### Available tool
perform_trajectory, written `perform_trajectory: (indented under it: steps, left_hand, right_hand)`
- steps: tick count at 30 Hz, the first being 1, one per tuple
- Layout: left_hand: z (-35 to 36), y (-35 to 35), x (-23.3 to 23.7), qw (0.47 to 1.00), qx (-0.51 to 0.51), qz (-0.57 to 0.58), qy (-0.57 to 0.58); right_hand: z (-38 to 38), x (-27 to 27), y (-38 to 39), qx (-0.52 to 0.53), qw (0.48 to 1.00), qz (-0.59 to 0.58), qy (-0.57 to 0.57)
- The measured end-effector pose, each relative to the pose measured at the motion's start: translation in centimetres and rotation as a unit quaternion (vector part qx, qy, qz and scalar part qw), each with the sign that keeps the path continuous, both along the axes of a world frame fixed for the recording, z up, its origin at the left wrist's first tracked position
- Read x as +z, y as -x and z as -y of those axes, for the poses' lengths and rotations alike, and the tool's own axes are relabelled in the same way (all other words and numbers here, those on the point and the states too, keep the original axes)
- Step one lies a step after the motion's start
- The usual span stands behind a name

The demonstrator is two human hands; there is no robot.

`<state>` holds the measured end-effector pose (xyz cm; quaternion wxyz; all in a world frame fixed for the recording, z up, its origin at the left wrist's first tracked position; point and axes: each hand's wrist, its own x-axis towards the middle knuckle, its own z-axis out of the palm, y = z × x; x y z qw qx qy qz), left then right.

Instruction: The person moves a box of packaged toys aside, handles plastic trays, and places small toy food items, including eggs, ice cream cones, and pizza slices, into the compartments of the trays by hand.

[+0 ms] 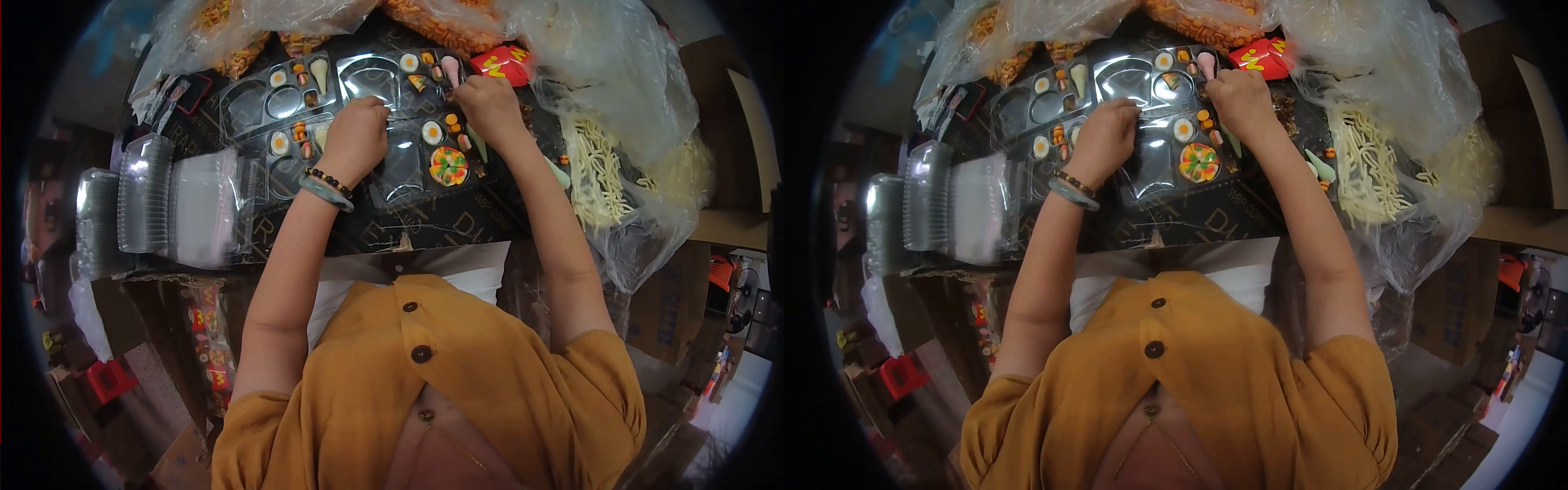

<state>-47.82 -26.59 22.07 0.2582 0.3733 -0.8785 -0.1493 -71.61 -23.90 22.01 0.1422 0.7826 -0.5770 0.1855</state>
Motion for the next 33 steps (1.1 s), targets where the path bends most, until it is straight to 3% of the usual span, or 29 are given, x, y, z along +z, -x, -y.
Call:
perform_trajectory:
  steps: [3,5,14,23,33]
  left_hand:
    - [0.1,0.1,-0.1,1.0,0.003,0.003,-0.002]
    - [0.0,0.2,-0.3,1.0,0.013,-0.013,0.005]
    - [0.1,0.3,-0.4,1.0,0.013,-0.014,0.012]
    - [0.0,0.0,-0.4,1.0,0.01,-0.021,0.019]
    - [0.3,-0.5,0.6,0.999,0.005,0.049,-0.014]
  right_hand:
    - [-0.3,0.1,0.1,0.019,0.999,-0.048,-0.017]
    - [-1.0,0.5,0.0,0.026,0.998,0.021,-0.06]
    - [-1.6,2.1,-0.1,-0.028,0.985,0.083,-0.149]
    - [-1.6,1.6,-0.8,0.001,0.999,-0.012,-0.046]
    - [-1.8,2.1,-1.8,0.021,0.996,0.074,-0.036]
